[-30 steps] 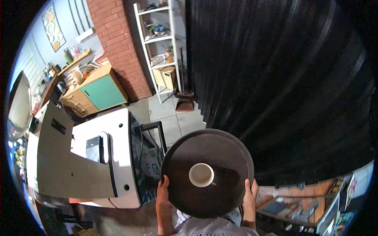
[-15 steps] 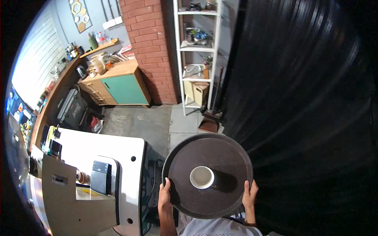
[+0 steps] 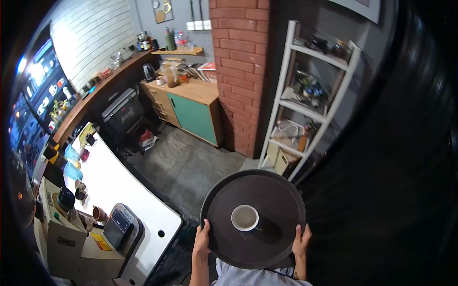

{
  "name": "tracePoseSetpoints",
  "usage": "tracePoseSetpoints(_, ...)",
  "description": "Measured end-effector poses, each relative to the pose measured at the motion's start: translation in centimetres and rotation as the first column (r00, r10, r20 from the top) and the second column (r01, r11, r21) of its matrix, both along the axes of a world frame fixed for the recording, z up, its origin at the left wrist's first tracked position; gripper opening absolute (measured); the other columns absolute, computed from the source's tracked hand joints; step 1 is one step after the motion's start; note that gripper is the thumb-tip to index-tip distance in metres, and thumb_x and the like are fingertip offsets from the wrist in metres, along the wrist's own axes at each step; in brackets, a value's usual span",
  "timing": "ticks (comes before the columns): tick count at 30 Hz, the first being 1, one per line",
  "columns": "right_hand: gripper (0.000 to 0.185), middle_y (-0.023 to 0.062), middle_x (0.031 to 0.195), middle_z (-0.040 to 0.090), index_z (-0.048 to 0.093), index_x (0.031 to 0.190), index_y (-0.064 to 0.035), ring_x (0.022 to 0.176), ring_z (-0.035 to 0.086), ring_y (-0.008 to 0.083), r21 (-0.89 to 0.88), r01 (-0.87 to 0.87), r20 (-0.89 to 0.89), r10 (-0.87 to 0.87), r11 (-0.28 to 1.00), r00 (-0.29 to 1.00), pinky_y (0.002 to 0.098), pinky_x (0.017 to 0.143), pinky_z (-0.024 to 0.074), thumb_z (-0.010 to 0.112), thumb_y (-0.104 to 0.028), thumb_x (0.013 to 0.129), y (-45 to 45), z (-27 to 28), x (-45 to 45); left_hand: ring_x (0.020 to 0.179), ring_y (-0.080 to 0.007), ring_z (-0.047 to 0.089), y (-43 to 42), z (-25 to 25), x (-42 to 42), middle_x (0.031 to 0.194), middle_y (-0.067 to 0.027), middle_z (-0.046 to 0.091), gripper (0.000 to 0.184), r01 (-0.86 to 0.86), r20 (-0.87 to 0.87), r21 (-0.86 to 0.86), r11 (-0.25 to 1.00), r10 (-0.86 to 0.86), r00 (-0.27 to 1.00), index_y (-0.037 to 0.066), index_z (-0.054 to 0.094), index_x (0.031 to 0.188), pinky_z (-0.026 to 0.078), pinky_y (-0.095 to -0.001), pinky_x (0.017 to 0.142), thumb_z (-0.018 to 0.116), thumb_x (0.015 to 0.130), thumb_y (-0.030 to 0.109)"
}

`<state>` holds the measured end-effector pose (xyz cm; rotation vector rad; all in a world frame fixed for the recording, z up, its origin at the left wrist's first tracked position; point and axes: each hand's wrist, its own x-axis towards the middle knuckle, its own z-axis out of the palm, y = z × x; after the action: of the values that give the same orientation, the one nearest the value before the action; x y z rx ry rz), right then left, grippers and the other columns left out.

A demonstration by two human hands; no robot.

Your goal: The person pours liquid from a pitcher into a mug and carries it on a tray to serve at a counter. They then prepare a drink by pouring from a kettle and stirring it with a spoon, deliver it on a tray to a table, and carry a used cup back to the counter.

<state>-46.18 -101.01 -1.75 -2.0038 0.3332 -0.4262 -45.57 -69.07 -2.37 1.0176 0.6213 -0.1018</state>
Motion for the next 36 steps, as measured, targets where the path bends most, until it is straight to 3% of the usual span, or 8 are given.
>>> tracePoseSetpoints(2,0.046,0.0195,0.091,0.066,0.058,0.102,0.0091,0.083,0.063,0.0271,-0.082,-0.014,0.193,0.029,0.997,0.981,0.0373,0.077,0.0478,0.053,-0.037,0.103,-0.1,-0.1,5.0,0.088,-0.0221,0.070,-0.4,0.0,2.3,0.105,-0.0133,0.069,0.052,-0.061,0.010,-0.017,0.998,0.061,0.998,-0.003,0.060,0.121,0.059,-0.0376,0.076,0.048,0.104,0.044)
tracePoseSetpoints(9,0.032,0.0259,0.092,0.064,0.058,0.101,0.0091,0.085,0.064,0.0386,0.023,-0.325,-0.015,0.325,0.946,0.946,0.0413,0.077,0.0479,0.054,-0.023,0.102,1.5,1.4,19.6,0.092,-0.0222,0.068,-0.3,0.9,9.6,0.107,-0.0114,0.068,0.051,-0.284,0.005,0.013,0.959,0.283,0.959,-0.001,0.057,0.123,0.058,-0.0375,0.077,0.050,0.103,0.046)
tracePoseSetpoints(18,0.027,0.0185,0.071,0.056,0.057,0.089,0.0066,0.060,0.052,0.0273,-0.091,-0.287,-0.079,0.281,0.953,0.957,0.0379,0.061,0.0434,0.058,-0.018,0.099,11.2,-2.2,36.6,0.092,-0.0241,0.069,8.3,-1.4,23.3,0.108,-0.0151,0.069,0.055,-0.368,0.014,0.088,0.926,0.368,0.930,-0.005,0.057,0.125,0.058,-0.0389,0.078,0.050,0.103,0.045)
tracePoseSetpoints(21,0.027,0.0030,0.066,0.043,0.050,0.081,0.0031,0.062,0.037,0.0091,0.014,-0.310,0.156,0.304,0.951,0.940,0.0311,0.054,0.0338,0.059,-0.014,0.099,16.5,-2.4,42.9,0.089,-0.0249,0.069,12.7,-1.0,29.1,0.106,-0.0161,0.070,0.054,-0.394,0.000,0.101,0.913,0.396,0.918,-0.006,0.059,0.122,0.058,-0.0391,0.078,0.050,0.103,0.044)
tracePoseSetpoints(24,0.029,0.0178,0.079,0.061,0.060,0.100,0.0063,0.070,0.060,0.0280,-0.072,-0.390,-0.040,0.388,0.918,0.921,0.0379,0.067,0.0464,0.055,-0.022,0.101,20.8,-1.9,48.7,0.089,-0.0253,0.070,18.1,-0.9,34.6,0.105,-0.0161,0.070,0.055,-0.410,-0.013,0.132,0.903,0.415,0.910,-0.007,0.060,0.121,0.058,-0.0383,0.077,0.051,0.103,0.045)
tracePoseSetpoints(27,0.031,0.0192,0.089,0.065,0.059,0.110,0.0063,0.078,0.061,0.0313,0.098,-0.464,0.115,0.453,0.880,0.884,0.0387,0.073,0.0485,0.054,-0.023,0.101,25.8,-1.2,53.3,0.090,-0.0258,0.070,21.9,0.1,38.8,0.104,-0.0163,0.070,0.055,-0.413,-0.028,0.143,0.899,0.421,0.907,-0.007,0.060,0.120,0.058,-0.0380,0.077,0.051,0.103,0.045)
tracePoseSetpoints(31,0.036,0.0247,0.098,0.066,0.056,0.120,0.0100,0.086,0.065,0.0360,-0.047,-0.374,0.210,0.375,0.926,0.903,0.0420,0.078,0.0495,0.054,-0.021,0.101,31.0,-4.7,58.5,0.090,-0.0261,0.070,26.4,-0.4,44.0,0.104,-0.0167,0.070,0.055,-0.467,-0.007,0.158,0.870,0.474,0.881,-0.007,0.060,0.118,0.059,-0.0381,0.075,0.051,0.103,0.045)
tracePoseSetpoints(36,0.036,0.0263,0.100,0.066,0.056,0.121,0.0114,0.093,0.065,0.0389,0.041,-0.378,0.045,0.376,0.925,0.925,0.0441,0.083,0.0486,0.055,-0.018,0.100,36.3,-5.8,65.5,0.087,-0.0259,0.070,31.5,-2.1,51.7,0.102,-0.0167,0.070,0.054,-0.473,-0.051,0.182,0.862,0.489,0.871,-0.008,0.060,0.117,0.059,-0.0380,0.074,0.050,0.104,0.043)
